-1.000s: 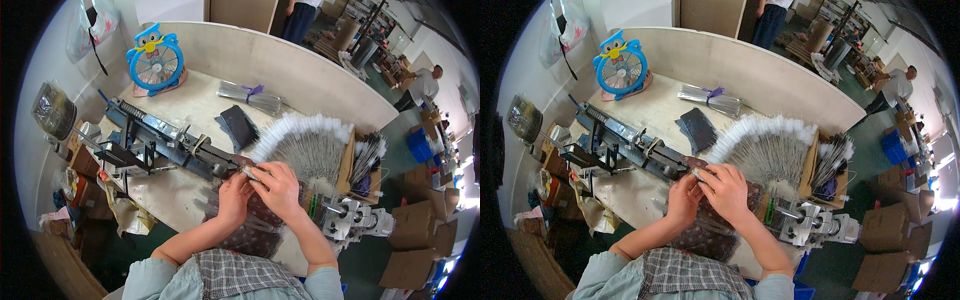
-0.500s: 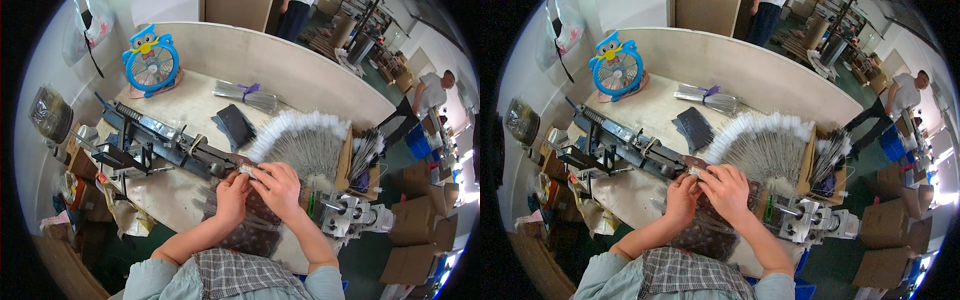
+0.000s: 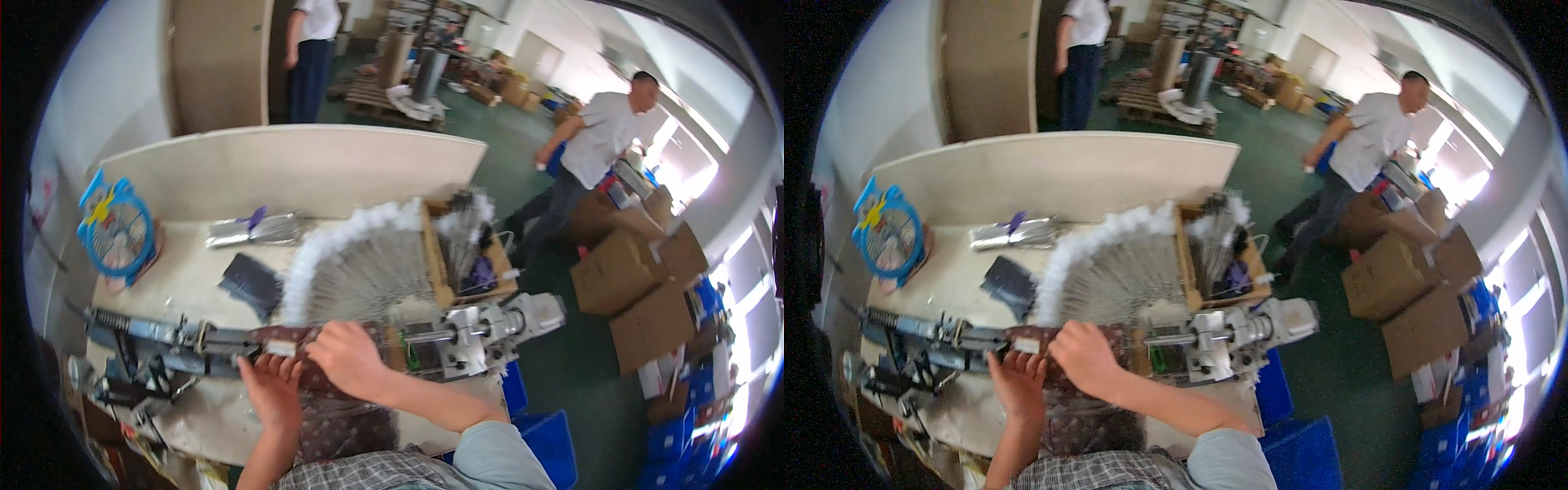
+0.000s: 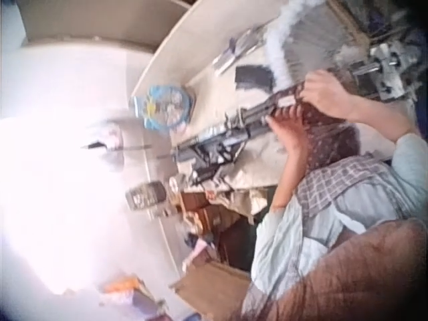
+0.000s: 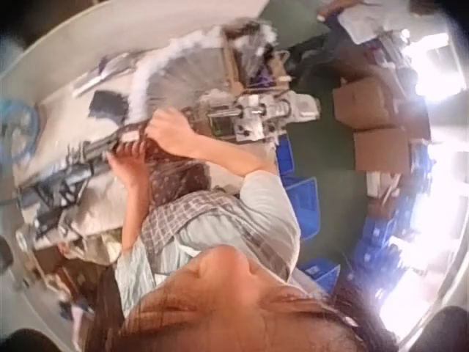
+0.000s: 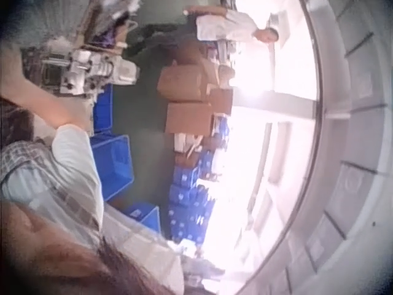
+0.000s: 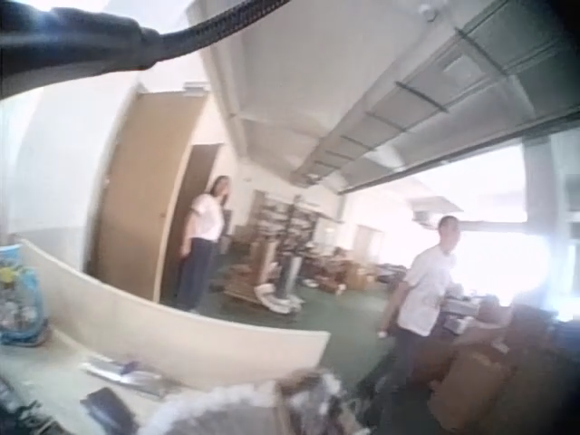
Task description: Manually assemble and secure components using a bench-mounted fixture and small tools.
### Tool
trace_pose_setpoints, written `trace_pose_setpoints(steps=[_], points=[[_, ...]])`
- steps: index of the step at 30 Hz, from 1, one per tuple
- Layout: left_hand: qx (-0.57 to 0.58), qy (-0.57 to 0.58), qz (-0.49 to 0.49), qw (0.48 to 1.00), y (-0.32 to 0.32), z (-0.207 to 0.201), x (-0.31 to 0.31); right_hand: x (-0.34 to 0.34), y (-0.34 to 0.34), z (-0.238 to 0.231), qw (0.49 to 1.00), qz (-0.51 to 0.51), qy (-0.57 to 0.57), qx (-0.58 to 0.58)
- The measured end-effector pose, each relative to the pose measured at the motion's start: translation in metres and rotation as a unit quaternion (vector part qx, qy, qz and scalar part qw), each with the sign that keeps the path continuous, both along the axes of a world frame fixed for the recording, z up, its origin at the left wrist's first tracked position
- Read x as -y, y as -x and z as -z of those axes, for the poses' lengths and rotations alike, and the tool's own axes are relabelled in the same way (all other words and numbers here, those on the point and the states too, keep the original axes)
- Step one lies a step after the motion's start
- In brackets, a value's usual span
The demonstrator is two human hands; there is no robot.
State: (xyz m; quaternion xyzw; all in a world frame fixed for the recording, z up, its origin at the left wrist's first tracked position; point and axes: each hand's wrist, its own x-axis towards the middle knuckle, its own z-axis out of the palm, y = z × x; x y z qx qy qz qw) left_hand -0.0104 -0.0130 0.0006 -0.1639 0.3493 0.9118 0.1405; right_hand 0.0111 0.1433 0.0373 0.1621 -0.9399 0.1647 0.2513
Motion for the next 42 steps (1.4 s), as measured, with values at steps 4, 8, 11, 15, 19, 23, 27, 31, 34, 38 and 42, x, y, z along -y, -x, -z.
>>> trace_pose_setpoints(steps=[4,8,11,15,19,23,27,31,34,38,42], points=[[-0.006,0.018,0.024,1.0,-0.001,-0.01,-0.006,-0.001,-0.006,0.003,1.0,0.008,0.006,-0.015],[-0.044,0.062,0.054,0.996,-0.004,0.004,0.003,-0.002,-0.01,0.002,1.0,0.016,0.003,0.022],[-0.071,0.097,0.101,0.988,-0.009,0.012,0.004,0.001,-0.02,-0.003,0.998,0.001,0.064,-0.002],[-0.095,0.167,0.151,0.97,-0.024,-0.006,0.017,-0.013,-0.051,0.005,0.992,0.0,0.125,-0.002],[-0.082,0.196,0.054,0.976,-0.009,0.029,0.104,-0.03,-0.088,0.023,0.985,0.064,0.144,0.073],[0.073,0.065,-0.239,0.966,-0.003,0.109,0.273,-0.038,-0.106,0.064,0.974,0.1,0.107,0.172],[0.085,0.38,-0.36,0.848,-0.009,0.076,0.329,-0.026,-0.1,0.071,0.968,0.141,0.09,0.187],[0.119,0.276,-0.42,0.856,0.009,0.108,0.388,-0.023,-0.093,0.076,0.95,0.139,0.051,0.276],[0.071,0.297,-0.38,0.873,-0.003,0.096,0.317,-0.029,-0.094,0.064,0.94,0.145,0.052,0.303],[0.1,0.132,-0.283,0.945,-0.009,0.099,0.236,-0.042,-0.096,0.054,0.945,0.129,0.047,0.295],[0.01,0.02,0.004,1.0,-0.016,0.057,0.125,-0.042,-0.095,0.053,0.95,0.103,0.026,0.292]])
